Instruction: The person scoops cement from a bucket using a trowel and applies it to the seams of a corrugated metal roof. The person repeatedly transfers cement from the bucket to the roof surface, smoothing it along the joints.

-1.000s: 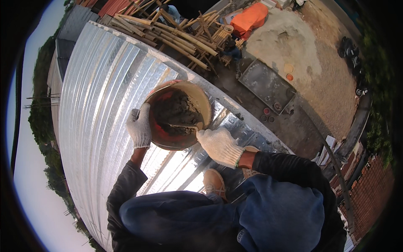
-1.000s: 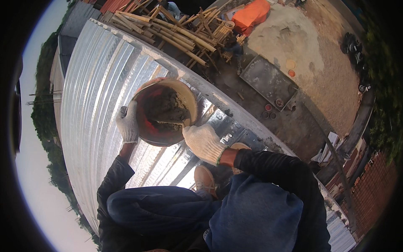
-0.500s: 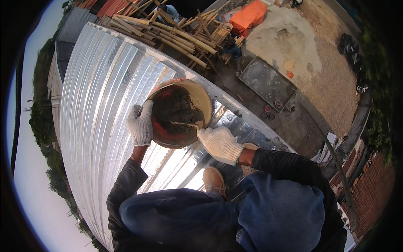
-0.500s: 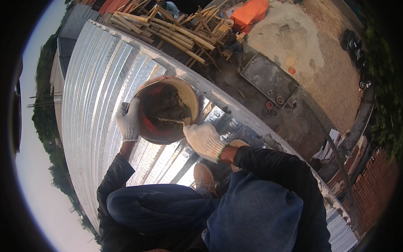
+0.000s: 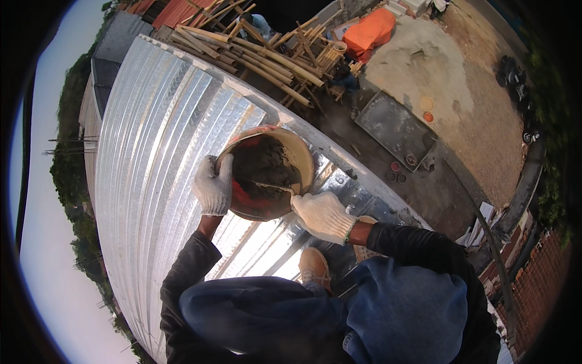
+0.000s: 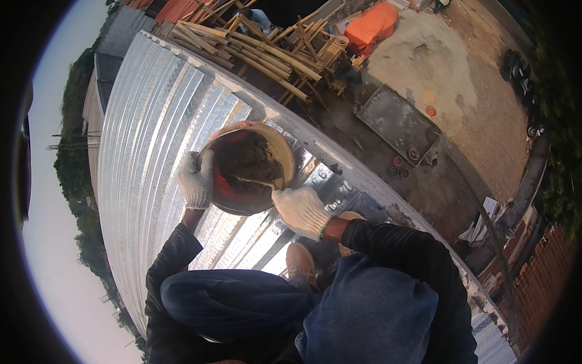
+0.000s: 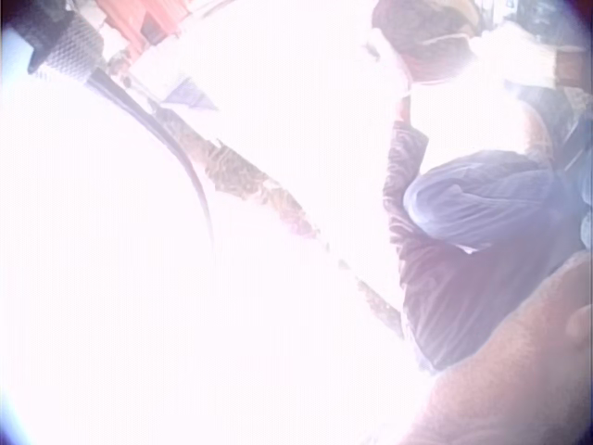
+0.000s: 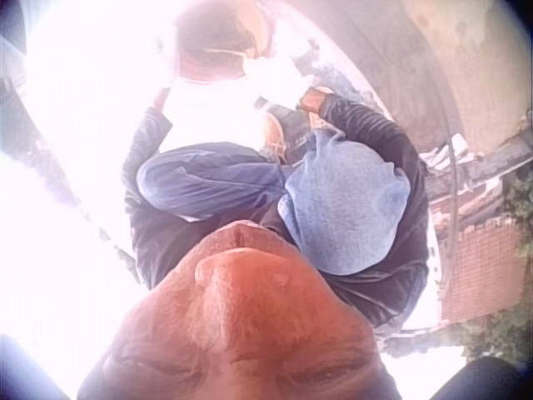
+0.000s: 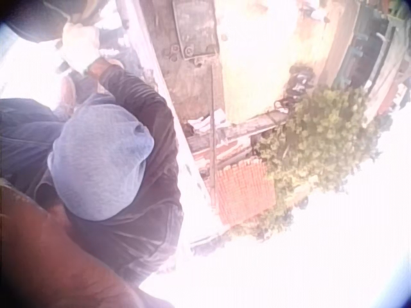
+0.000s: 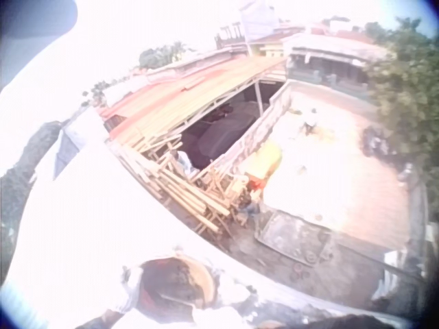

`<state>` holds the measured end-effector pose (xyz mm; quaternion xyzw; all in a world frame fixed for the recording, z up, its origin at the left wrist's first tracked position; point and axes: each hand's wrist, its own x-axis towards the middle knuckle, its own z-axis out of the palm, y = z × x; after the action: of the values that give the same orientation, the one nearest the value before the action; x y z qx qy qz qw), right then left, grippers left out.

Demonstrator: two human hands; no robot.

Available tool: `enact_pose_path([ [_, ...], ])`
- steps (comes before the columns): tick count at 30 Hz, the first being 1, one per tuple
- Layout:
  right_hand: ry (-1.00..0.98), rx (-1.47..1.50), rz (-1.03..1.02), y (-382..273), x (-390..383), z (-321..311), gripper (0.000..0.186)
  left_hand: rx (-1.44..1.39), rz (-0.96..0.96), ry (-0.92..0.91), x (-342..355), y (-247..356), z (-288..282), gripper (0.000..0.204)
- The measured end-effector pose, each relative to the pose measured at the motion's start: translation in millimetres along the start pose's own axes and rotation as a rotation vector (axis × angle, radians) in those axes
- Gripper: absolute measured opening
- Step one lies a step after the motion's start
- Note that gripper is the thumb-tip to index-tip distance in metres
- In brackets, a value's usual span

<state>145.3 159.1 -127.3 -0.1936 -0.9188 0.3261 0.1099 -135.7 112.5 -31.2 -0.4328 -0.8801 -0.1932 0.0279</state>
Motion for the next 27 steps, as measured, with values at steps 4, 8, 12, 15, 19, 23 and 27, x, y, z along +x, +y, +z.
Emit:
enact_pose_path([
  [4, -0.024, 0.03, 0.023, -0.8, -1.1, -4.1, 0.02, -0.086, -0.019, -0.02, 0.4, -3.2, 2.3, 0.041],
  [8, -0.018, 0.043, 0.013, 0.2, -3.5, -3.5, 0.02, -0.182, -0.033, 0.01, -3.0, -2.6, 2.8, 0.042],
  [12, 0.014, 0.033, -0.001, 3.8, -5.3, -2.6, 0.021, -0.248, -0.074, -0.004, -3.5, -7.0, 7.9, 0.043],
  [15, 0.023, 0.036, -0.003, 5.2, -5.4, 1.3, 0.021, -0.234, -0.086, -0.008, -4.3, -9.7, 7.8, 0.044],
  [19, 0.01, 0.051, 0.006, 4.1, -5.6, -0.9, 0.022, -0.203, -0.082, -0.011, -4.4, -6.9, 5.3, 0.045],
  [23, 0.031, 0.074, -0.012, 4.4, -5.7, 0.3, 0.024, -0.189, -0.079, -0.017, -2.5, -10.0, 6.2, 0.045],
  [27, 0.021, 0.053, -0.012, 7.4, -6.6, 4.5, 0.024, -0.202, -0.07, -0.008, -2.2, -9.1, 7.5, 0.046],
])
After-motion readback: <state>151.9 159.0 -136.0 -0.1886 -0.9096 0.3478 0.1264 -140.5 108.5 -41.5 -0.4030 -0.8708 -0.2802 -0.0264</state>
